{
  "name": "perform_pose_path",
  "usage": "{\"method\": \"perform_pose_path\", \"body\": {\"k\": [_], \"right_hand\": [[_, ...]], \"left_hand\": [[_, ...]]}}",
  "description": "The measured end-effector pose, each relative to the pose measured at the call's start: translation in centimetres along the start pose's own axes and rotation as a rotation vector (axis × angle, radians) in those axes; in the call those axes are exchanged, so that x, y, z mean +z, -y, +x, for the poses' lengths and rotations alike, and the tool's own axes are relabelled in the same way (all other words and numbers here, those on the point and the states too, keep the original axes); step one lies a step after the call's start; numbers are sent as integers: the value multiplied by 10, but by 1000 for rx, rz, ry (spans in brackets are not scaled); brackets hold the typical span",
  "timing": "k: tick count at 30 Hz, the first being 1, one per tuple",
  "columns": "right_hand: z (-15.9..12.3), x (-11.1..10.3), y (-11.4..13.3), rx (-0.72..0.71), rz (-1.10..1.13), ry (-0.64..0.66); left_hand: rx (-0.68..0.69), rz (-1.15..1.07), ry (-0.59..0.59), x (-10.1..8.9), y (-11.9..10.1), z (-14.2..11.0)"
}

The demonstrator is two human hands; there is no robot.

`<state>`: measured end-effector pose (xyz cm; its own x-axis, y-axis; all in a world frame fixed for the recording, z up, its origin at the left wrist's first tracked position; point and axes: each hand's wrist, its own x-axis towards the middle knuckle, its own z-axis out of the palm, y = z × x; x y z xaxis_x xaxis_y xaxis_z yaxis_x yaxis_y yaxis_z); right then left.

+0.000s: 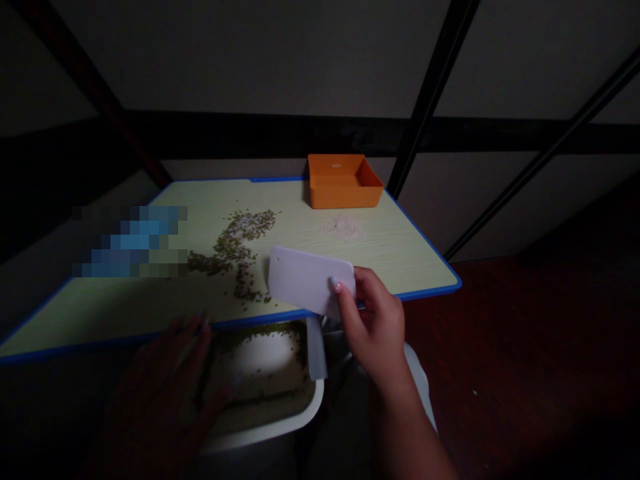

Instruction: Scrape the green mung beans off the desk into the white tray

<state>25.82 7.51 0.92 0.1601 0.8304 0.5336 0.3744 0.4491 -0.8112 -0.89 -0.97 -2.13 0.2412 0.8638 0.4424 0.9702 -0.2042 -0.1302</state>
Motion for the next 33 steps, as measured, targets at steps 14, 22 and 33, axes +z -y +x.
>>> {"method": "perform_pose_path", "body": {"k": [14,22,33], "right_hand": [[2,3,-3,-15,-23,2],[2,9,-8,-7,-20,-5],[4,23,-2,-78,-35,-7]], "left_hand": [[45,38,6,2,3,-2],[27,3,-23,2,0,-1],[11,-3,1,2,0,-2]]}}
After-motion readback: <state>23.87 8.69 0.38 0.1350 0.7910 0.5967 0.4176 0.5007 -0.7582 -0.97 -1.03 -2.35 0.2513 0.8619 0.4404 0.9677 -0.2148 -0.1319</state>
